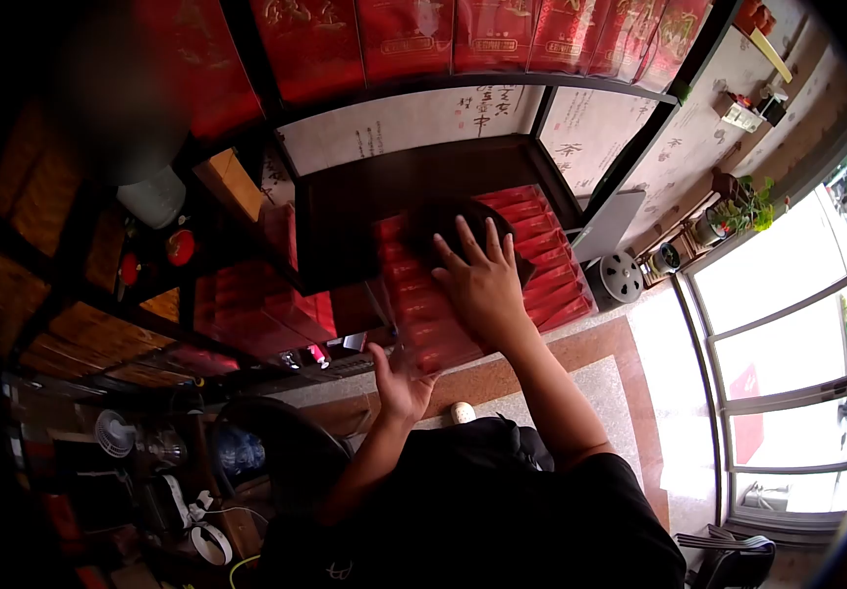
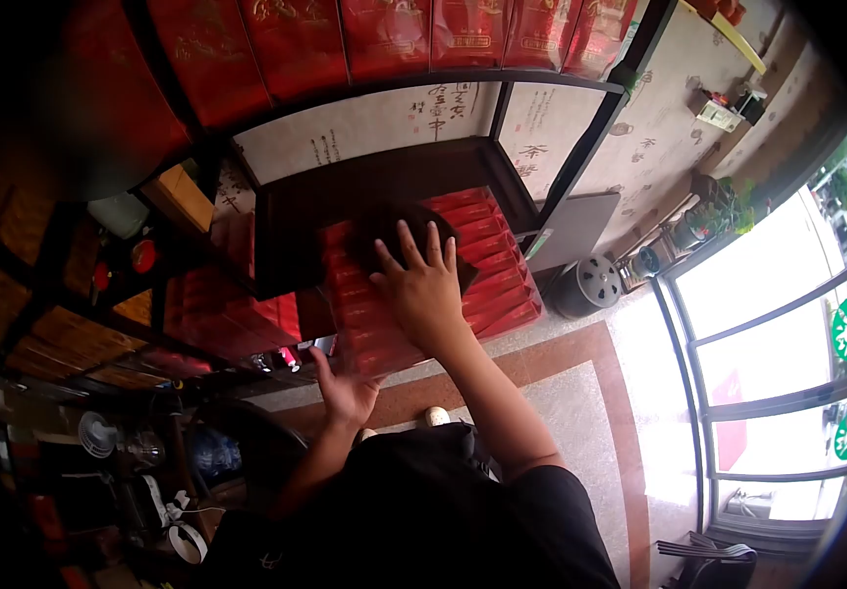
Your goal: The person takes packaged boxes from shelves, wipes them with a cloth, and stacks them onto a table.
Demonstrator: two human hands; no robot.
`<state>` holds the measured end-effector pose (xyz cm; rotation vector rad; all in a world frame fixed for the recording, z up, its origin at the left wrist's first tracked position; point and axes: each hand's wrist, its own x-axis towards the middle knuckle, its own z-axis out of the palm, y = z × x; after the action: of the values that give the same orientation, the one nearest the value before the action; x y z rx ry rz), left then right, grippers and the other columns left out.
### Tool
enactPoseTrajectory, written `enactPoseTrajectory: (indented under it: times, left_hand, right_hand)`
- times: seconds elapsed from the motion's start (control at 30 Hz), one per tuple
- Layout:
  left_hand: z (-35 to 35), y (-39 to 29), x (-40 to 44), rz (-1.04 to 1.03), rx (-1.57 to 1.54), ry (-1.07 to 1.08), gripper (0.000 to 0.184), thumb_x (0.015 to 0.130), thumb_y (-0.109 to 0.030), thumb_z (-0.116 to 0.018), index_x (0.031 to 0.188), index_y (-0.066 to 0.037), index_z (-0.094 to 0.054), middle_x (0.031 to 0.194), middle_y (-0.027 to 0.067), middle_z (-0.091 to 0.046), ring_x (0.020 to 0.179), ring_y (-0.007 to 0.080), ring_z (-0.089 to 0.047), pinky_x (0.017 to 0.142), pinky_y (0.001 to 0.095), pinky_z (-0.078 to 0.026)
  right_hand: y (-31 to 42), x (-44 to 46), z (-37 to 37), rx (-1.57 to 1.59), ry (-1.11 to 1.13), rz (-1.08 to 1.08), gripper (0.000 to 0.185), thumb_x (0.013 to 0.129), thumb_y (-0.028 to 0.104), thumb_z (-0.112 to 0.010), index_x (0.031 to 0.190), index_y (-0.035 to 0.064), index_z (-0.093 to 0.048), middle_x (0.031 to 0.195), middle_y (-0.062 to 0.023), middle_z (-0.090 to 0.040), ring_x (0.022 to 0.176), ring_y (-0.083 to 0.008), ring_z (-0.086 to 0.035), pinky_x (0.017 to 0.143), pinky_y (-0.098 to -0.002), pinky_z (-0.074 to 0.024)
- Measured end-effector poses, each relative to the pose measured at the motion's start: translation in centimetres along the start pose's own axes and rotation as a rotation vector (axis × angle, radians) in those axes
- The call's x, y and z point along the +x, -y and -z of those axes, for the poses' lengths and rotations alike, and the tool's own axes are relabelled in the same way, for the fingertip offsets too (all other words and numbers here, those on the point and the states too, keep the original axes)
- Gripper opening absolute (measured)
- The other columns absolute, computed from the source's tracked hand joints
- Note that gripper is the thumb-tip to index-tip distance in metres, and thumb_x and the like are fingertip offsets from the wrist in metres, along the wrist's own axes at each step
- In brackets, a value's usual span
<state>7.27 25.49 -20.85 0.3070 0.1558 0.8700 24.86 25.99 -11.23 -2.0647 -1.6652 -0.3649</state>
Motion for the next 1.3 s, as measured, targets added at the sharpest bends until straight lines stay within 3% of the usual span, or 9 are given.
enactPoseTrajectory:
  times: [0.07, 0.23, 0.43, 0.7, 0.73, 0.8, 1.0, 1.27, 1.3]
  left_hand:
    - [1.1, -0.5, 0.1, 0.157, 0.111, 0.056, 0.059, 0.101, -0.049, -0.043, 0.147, -0.013, -0.033, 0.141, 0.0103, -0.049, 0.127, 0.0243, -0.053, 0.093, 0.0378, -0.055]
    - [0.3, -0.2, 0.3, 0.12, 0.222, -0.145, 0.054, 0.091, -0.022, -0.069, 0.136, -0.005, -0.043, 0.124, 0.0059, -0.059, 0.113, 0.0172, -0.06, 0.091, 0.033, -0.054]
    - [-2.2, -0.2, 0.1, 0.065, 0.321, -0.164, 0.054, 0.084, -0.013, -0.069, 0.132, -0.003, -0.046, 0.122, 0.0097, -0.057, 0.111, 0.021, -0.061, 0.085, 0.0334, -0.057]
    - [1.3, -0.5, 0.8, 0.182, 0.404, -0.241, 0.052, 0.082, -0.005, -0.062, 0.131, -0.004, -0.044, 0.121, 0.0093, -0.055, 0.11, 0.0198, -0.06, 0.092, 0.035, -0.056]
    - [0.0, -0.2, 0.8, 0.1, 0.431, -0.241, 0.055, 0.082, -0.008, -0.062, 0.134, -0.006, -0.043, 0.114, 0.0061, -0.059, 0.082, 0.0111, -0.056, 0.065, 0.0247, -0.047]
    - [0.1, -0.1, 0.5, 0.024, 0.458, -0.22, 0.059, 0.079, -0.012, -0.064, 0.135, -0.007, -0.044, 0.112, 0.0057, -0.062, 0.071, 0.007, -0.062, 0.051, 0.0189, -0.05]
    - [1.0, 0.7, 0.9, -0.03, 0.378, -0.197, 0.058, 0.083, -0.017, -0.066, 0.135, -0.006, -0.045, 0.124, 0.0096, -0.059, 0.113, 0.0214, -0.061, 0.087, 0.0352, -0.055]
    - [0.4, -0.1, 1.3, 0.056, 0.197, -0.084, 0.056, 0.099, -0.05, -0.051, 0.135, -0.009, -0.046, 0.115, 0.0041, -0.06, 0.099, 0.0142, -0.062, 0.077, 0.0295, -0.055]
    - [-1.6, 0.8, 1.1, -0.045, 0.329, -0.293, 0.057, 0.098, -0.05, -0.053, 0.136, -0.009, -0.045, 0.116, 0.0044, -0.06, 0.099, 0.0145, -0.062, 0.077, 0.0297, -0.055]
  right_hand:
    - [1.7, -0.7, 0.1, 0.057, 0.072, 0.2, 0.049, 0.093, 0.039, -0.056, 0.138, 0.0194, -0.055, 0.153, -0.0135, -0.037, 0.139, -0.0491, -0.031, 0.11, -0.0638, -0.0261]
    - [1.7, -2.9, 1.1, 0.181, 0.152, 0.267, 0.046, 0.094, 0.036, -0.055, 0.137, 0.0209, -0.056, 0.152, -0.0082, -0.04, 0.143, -0.0347, -0.032, 0.116, -0.0508, -0.0258]
    - [-5.6, -2.1, 0.0, -0.143, -0.147, -0.317, 0.045, 0.097, 0.031, -0.051, 0.141, 0.018, -0.052, 0.153, -0.01, -0.039, 0.141, -0.0378, -0.032, 0.115, -0.0509, -0.026]
    - [3.6, -3.0, -1.2, 0.105, 0.047, 0.141, 0.046, 0.089, 0.035, -0.059, 0.135, 0.0268, -0.058, 0.149, -0.002, -0.046, 0.136, -0.0305, -0.039, 0.106, -0.0429, -0.0346]
    - [2.6, -1.6, -1.4, 0.054, -0.006, 0.048, 0.046, 0.092, 0.038, -0.056, 0.136, 0.027, -0.057, 0.149, -0.0032, -0.045, 0.137, -0.0318, -0.037, 0.108, -0.0459, -0.0317]
    - [-0.6, 1.0, -1.8, -0.084, -0.086, -0.133, 0.048, 0.096, 0.044, -0.05, 0.14, 0.0269, -0.052, 0.151, -0.0063, -0.042, 0.14, -0.0353, -0.033, 0.113, -0.0523, -0.0255]
    - [-6.1, 2.3, -2.5, -0.149, -0.18, -0.297, 0.05, 0.099, 0.041, -0.045, 0.145, 0.0207, -0.046, 0.155, -0.0131, -0.034, 0.143, -0.0405, -0.028, 0.115, -0.057, -0.0209]
    - [5.2, -8.8, 0.6, 0.128, 0.01, 0.024, 0.051, 0.088, 0.036, -0.06, 0.137, 0.0216, -0.056, 0.146, -0.0094, -0.048, 0.129, -0.0293, -0.048, 0.113, -0.047, -0.0287]
    - [4.7, -9.6, 0.8, 0.147, -0.019, 0.033, 0.049, 0.088, 0.035, -0.06, 0.134, 0.02, -0.058, 0.143, -0.0098, -0.051, 0.125, -0.0281, -0.051, 0.112, -0.0453, -0.0308]
